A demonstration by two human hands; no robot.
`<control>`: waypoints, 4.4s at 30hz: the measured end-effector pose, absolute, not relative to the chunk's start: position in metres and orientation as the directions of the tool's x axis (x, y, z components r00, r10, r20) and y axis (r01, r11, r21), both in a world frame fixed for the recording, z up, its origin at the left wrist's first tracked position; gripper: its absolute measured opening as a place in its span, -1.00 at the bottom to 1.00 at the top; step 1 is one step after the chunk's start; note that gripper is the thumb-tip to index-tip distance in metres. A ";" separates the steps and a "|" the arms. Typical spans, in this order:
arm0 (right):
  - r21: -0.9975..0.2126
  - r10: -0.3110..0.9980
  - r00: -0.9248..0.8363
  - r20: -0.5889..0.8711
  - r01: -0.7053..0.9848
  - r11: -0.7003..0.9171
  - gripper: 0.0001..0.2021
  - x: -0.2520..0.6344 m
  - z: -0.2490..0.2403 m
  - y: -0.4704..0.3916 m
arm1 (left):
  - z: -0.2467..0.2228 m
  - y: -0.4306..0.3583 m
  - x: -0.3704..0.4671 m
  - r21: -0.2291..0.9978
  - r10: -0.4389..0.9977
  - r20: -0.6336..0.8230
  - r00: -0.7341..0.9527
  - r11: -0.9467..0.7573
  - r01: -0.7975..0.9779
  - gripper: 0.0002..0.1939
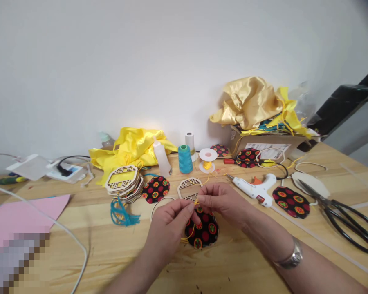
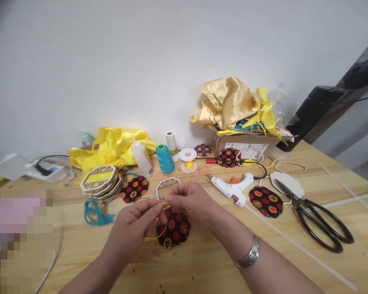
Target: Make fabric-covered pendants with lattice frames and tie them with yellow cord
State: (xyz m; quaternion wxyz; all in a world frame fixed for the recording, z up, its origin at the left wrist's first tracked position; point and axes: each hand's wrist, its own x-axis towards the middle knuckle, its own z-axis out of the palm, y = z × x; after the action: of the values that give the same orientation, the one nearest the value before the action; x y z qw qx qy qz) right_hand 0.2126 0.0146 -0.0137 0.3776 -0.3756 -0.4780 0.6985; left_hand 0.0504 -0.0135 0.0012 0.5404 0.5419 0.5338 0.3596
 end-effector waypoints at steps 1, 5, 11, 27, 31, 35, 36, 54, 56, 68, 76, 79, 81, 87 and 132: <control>-0.951 0.890 -0.426 -0.161 -0.176 -0.256 -0.77 0.212 -0.014 0.015 | 0.001 -0.014 0.051 0.971 0.963 -0.200 0.179 0.169 0.172 -0.72; -0.954 0.900 -0.409 -0.153 -0.175 -0.242 -0.77 0.212 -0.014 0.013 | 0.000 -0.013 0.051 0.973 0.955 -0.219 0.198 0.198 0.121 -0.73; -0.952 0.905 -0.398 -0.153 -0.187 -0.243 -0.76 0.209 -0.015 0.012 | -0.002 -0.014 0.050 0.974 0.949 -0.224 0.220 0.209 0.089 -0.75; -0.980 0.957 -0.266 -0.116 -0.126 -0.153 -0.74 0.205 -0.011 0.012 | -0.003 -0.013 0.048 0.980 0.950 -0.198 0.240 0.188 0.063 -0.83; -1.000 0.975 -0.219 -0.030 0.004 -0.030 -0.76 0.208 -0.007 0.014 | -0.005 -0.013 0.047 0.983 0.943 -0.181 0.280 0.176 0.043 -0.83; -0.992 0.964 -0.261 0.052 0.101 0.081 -0.83 0.212 0.001 0.016 | -0.006 -0.012 0.045 0.961 0.915 -0.241 0.325 0.272 -0.053 -0.83; -0.989 0.957 -0.282 0.066 0.111 0.101 -0.84 0.212 0.002 0.015 | -0.007 -0.012 0.045 0.949 0.909 -0.253 0.331 0.299 -0.097 -0.81; -0.958 0.943 -0.315 0.109 0.220 0.184 -0.87 0.204 -0.005 0.007 | -0.006 -0.014 0.050 0.975 0.937 -0.209 0.280 0.221 -0.013 -0.79; -0.930 0.941 -0.303 0.153 0.278 0.241 -0.86 0.203 -0.005 0.007 | -0.005 -0.014 0.050 0.977 0.937 -0.207 0.281 0.213 0.007 -0.78; -0.945 0.956 -0.237 0.172 0.236 0.228 -0.86 0.202 -0.002 0.008 | -0.011 -0.014 0.049 0.937 0.914 -0.234 0.330 0.303 -0.175 -0.80; -1.000 0.993 -0.119 0.014 -0.028 0.011 -0.60 0.208 -0.005 0.013 | -0.009 -0.014 0.051 0.911 0.925 -0.228 0.304 0.313 -0.270 -0.83; -0.991 0.973 -0.220 -0.069 -0.094 -0.092 -0.71 0.206 -0.006 0.011 | -0.011 -0.013 0.051 0.903 0.924 -0.231 0.305 0.320 -0.285 -0.84; -0.983 0.954 -0.284 -0.097 -0.123 -0.137 -0.79 0.205 -0.006 0.009 | -0.012 -0.013 0.050 0.898 0.921 -0.232 0.313 0.326 -0.295 -0.84; -0.990 0.990 -0.128 -0.061 -0.122 -0.076 -0.80 0.204 -0.004 0.012 | -0.011 -0.015 0.051 0.885 0.888 -0.285 0.362 0.388 -0.255 -0.83; -0.886 0.896 -0.296 0.331 0.229 0.404 -0.90 0.211 0.014 0.004 | 0.002 -0.018 0.050 0.989 0.921 -0.100 0.376 0.132 -0.060 -0.76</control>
State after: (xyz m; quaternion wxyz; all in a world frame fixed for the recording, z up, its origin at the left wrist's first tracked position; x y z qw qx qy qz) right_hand 0.2108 0.0043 0.0139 0.4423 -0.3953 -0.7115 0.3767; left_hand 0.0499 -0.0179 0.0017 0.6351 0.5335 0.4033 0.3864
